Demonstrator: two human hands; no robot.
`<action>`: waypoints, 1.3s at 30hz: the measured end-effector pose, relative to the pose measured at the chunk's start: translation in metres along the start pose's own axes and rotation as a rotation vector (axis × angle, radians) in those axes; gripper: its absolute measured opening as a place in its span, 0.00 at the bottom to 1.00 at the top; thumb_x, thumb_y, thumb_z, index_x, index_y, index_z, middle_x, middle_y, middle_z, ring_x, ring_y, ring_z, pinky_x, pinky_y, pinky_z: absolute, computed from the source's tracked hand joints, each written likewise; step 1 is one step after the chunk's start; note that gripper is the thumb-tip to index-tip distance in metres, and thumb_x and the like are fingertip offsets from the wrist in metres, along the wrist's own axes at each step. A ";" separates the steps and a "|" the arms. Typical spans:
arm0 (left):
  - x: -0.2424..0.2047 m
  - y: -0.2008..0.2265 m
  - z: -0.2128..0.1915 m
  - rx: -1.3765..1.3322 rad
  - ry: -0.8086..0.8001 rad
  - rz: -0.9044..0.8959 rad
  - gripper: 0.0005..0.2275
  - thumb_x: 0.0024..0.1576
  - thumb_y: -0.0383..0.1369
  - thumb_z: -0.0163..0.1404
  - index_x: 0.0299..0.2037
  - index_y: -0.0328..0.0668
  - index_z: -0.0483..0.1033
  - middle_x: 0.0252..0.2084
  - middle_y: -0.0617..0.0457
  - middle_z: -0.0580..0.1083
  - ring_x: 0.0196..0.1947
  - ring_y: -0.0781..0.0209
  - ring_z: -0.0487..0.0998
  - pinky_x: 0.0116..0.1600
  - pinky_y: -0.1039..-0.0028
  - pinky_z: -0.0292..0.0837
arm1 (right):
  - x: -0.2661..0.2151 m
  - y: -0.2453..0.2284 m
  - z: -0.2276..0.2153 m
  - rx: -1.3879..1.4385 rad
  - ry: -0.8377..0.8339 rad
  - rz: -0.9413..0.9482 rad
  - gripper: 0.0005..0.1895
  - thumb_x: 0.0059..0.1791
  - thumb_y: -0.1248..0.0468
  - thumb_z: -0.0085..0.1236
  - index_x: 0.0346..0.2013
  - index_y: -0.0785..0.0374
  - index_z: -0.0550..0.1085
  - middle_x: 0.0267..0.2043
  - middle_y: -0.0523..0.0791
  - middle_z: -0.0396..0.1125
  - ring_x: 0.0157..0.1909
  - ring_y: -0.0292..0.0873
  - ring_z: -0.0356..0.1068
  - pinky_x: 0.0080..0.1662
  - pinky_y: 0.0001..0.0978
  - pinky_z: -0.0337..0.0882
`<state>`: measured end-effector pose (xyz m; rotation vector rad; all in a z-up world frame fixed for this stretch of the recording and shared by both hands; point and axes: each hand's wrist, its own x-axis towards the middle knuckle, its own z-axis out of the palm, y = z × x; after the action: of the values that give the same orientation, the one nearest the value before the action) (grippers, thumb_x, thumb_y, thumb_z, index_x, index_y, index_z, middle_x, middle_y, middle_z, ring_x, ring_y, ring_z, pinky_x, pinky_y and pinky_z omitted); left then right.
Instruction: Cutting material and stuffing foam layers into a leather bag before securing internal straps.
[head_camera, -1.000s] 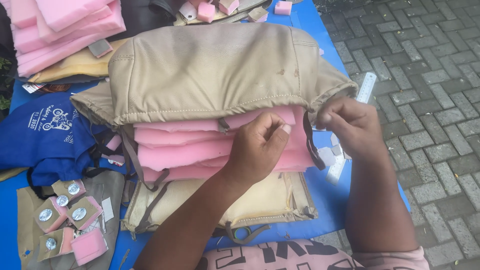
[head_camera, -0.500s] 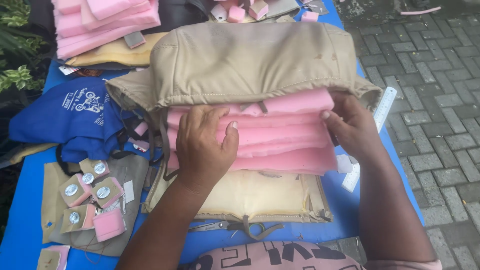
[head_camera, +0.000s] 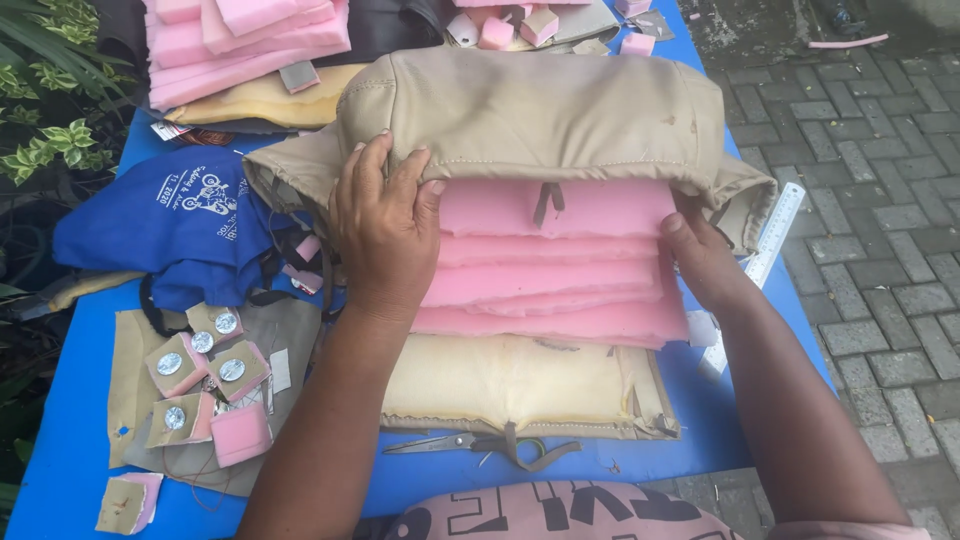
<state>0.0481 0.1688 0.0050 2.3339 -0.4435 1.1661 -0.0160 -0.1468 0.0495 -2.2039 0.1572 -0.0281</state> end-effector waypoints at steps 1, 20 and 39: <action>0.002 -0.001 0.003 -0.006 0.001 0.003 0.12 0.68 0.41 0.46 0.55 0.48 0.78 0.60 0.45 0.68 0.62 0.40 0.70 0.59 0.51 0.66 | -0.004 -0.001 0.001 -0.002 0.006 0.001 0.54 0.52 0.30 0.32 0.71 0.77 0.55 0.67 0.75 0.52 0.66 0.79 0.56 0.61 0.72 0.61; 0.050 0.017 0.008 -0.291 0.201 0.047 0.13 0.69 0.39 0.47 0.53 0.38 0.79 0.53 0.42 0.72 0.53 0.45 0.79 0.57 0.58 0.78 | 0.060 0.050 -0.003 0.401 0.202 0.101 0.39 0.46 0.43 0.52 0.67 0.56 0.60 0.56 0.42 0.64 0.53 0.37 0.65 0.49 0.28 0.66; 0.063 0.061 0.076 0.163 0.079 0.296 0.03 0.57 0.32 0.51 0.31 0.55 0.74 0.33 0.60 0.72 0.51 0.49 0.77 0.54 0.50 0.67 | 0.030 0.025 0.102 -1.063 0.350 -1.117 0.61 0.33 0.19 0.68 0.69 0.48 0.65 0.72 0.61 0.55 0.72 0.73 0.54 0.64 0.76 0.55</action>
<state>0.1043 0.0718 0.0338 2.4061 -0.7078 1.4750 0.0194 -0.0841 -0.0324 -2.9802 -1.1172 -1.1753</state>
